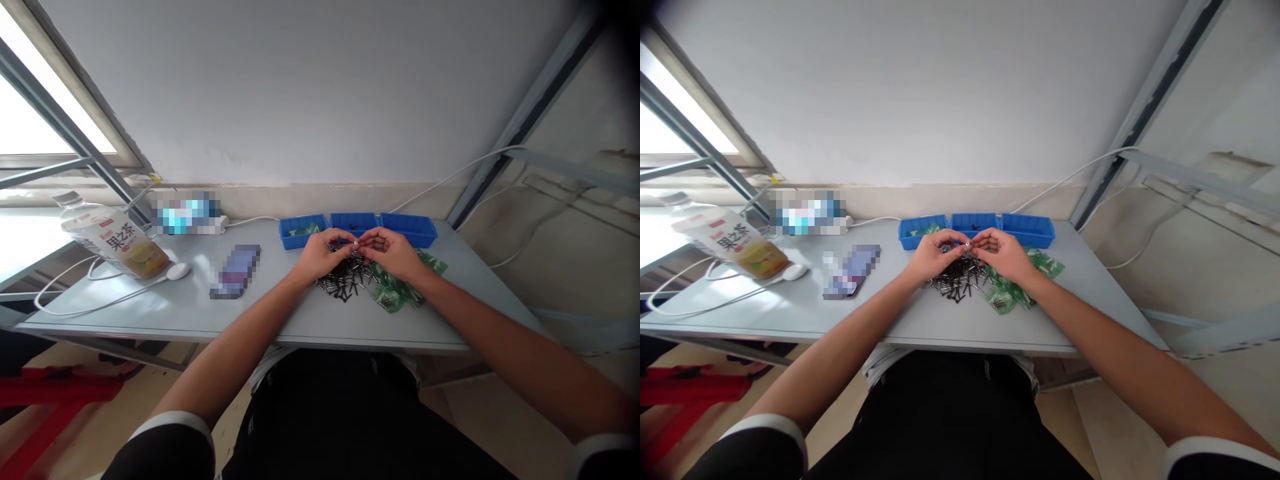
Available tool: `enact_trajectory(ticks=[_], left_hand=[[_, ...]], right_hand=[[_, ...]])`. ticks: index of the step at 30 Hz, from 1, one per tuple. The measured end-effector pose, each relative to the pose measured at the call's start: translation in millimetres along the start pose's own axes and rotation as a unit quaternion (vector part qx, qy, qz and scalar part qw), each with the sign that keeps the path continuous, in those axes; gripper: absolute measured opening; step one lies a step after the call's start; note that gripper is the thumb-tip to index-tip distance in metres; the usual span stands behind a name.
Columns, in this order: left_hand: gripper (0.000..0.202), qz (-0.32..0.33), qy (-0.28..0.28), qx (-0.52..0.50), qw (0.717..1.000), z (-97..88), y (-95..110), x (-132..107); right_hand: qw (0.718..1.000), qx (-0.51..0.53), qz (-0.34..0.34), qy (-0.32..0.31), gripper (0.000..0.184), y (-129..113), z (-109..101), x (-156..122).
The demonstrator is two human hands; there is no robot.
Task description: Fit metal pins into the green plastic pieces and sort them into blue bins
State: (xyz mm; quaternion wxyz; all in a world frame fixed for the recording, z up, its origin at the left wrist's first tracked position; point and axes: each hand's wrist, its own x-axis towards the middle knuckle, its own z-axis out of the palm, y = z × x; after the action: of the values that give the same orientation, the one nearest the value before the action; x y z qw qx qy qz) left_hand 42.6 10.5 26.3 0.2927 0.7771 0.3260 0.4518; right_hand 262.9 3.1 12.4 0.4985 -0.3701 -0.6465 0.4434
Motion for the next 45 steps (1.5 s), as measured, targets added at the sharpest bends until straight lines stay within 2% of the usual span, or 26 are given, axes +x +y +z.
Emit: enact_trajectory(ticks=[9,14,22,27,32,37,40,45], left_hand=[[0.017,-0.003,0.006,0.033,0.999,-1.5,-1.5,1.9],[0.019,-0.025,0.009,0.055,0.998,-0.9,0.1,1.1],[0.019,-0.028,0.022,0.034,0.999,0.0,0.0,1.2],[0.023,-0.04,0.03,0.035,0.998,-1.1,-2.0,1.0],[0.029,-0.059,0.038,-0.029,0.997,0.6,-6.9,2.6],[0.028,-0.061,0.032,-0.102,0.992,3.8,-13.0,4.0],[0.031,-0.09,0.03,-0.13,0.987,4.6,-13.5,3.9],[0.033,-0.091,0.024,-0.046,0.994,3.3,-8.9,2.8]], right_hand=[[0.999,-0.039,-0.036,0.005,0.045,-2.3,-3.1,-1.4],[0.997,-0.063,-0.04,0.027,0.035,-7.9,-1.9,-2.6],[0.999,-0.013,-0.03,0.028,0.039,7.4,-7.6,4.3],[0.999,0.025,-0.02,0.026,0.033,5.3,-6.7,4.0],[1.0,0.021,0.001,0.016,0.038,2.0,-5.0,2.6],[0.998,-0.066,0.015,-0.013,0.038,1.9,-5.2,0.0],[0.997,-0.079,0.007,0.008,0.036,-0.1,-4.7,-0.5],[0.997,-0.055,-0.036,0.036,0.037,-5.0,-4.4,-0.3]])
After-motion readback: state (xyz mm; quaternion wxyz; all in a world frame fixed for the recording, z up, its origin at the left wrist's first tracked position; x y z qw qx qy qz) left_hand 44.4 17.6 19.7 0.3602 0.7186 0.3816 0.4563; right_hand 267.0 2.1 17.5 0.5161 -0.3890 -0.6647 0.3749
